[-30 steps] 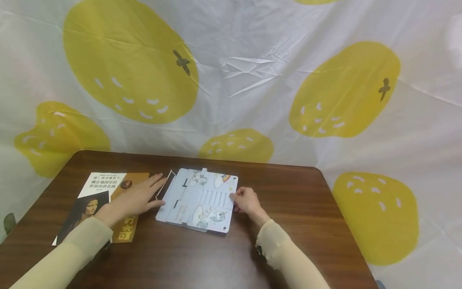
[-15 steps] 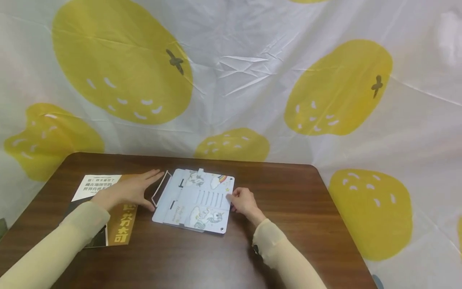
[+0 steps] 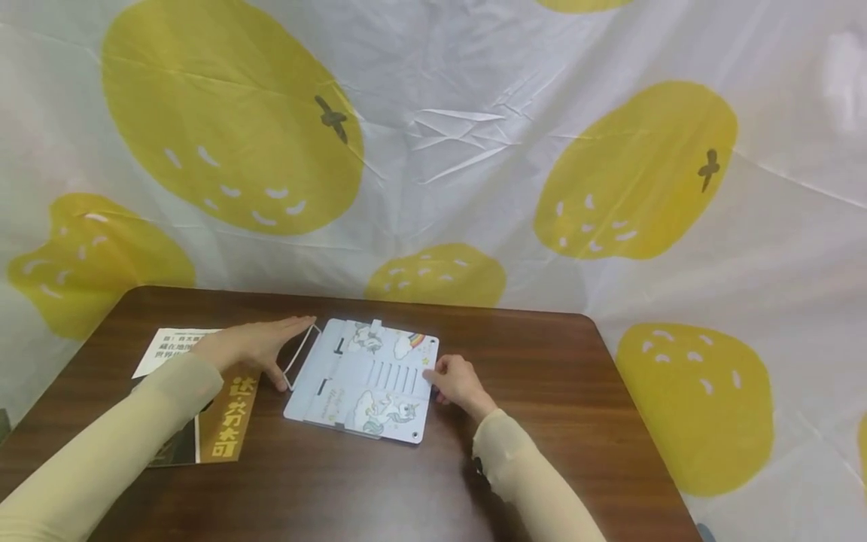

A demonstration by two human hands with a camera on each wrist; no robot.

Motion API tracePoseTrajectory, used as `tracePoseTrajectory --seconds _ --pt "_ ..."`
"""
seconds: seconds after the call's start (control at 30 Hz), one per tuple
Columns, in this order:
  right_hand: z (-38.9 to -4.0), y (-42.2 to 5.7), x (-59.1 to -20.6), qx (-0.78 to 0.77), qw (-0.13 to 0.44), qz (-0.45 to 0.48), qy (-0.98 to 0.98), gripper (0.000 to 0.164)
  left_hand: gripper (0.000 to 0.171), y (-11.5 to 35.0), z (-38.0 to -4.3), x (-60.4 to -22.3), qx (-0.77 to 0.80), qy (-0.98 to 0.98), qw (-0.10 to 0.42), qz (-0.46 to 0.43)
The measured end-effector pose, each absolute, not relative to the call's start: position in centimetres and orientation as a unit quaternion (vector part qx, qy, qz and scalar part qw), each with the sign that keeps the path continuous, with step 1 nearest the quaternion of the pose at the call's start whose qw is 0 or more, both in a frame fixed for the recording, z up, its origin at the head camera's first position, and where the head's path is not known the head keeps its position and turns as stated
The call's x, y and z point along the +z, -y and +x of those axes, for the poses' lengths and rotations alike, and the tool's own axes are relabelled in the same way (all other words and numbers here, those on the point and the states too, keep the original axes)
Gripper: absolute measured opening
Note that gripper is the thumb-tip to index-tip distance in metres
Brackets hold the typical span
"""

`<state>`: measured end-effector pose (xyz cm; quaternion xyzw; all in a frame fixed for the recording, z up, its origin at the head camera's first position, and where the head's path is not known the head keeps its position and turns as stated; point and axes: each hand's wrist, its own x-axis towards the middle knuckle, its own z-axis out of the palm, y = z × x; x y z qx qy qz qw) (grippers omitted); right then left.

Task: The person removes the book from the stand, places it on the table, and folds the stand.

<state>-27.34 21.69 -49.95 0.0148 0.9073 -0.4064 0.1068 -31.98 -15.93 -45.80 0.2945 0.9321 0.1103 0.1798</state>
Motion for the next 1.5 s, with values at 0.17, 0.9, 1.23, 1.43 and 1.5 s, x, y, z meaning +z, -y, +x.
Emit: tracePoseTrajectory --seconds 0.17,0.9,1.23,1.43,1.5 --pt "-27.8 -21.9 -49.8 -0.391 0.133 0.002 -0.911 0.023 0.131 15.8 -31.8 -45.6 0.116 -0.932 0.189 0.288" --pt "-28.8 -21.5 -49.4 -0.386 0.198 -0.030 -0.901 0.024 0.127 14.5 -30.6 -45.0 0.110 -0.932 0.198 0.281" --pt "-28.9 -22.0 -49.0 -0.405 0.204 -0.020 -0.891 0.023 0.127 14.1 -30.5 -45.1 0.121 -0.932 0.209 0.272" --pt "-28.9 -22.3 -49.0 -0.412 0.207 -0.021 -0.887 0.024 0.127 13.8 -30.8 -45.4 0.122 -0.930 0.209 0.278" --pt "-28.8 -22.4 -49.1 -0.412 0.206 -0.021 -0.887 0.024 0.126 13.7 -30.8 -45.5 0.118 -0.928 0.209 0.286"
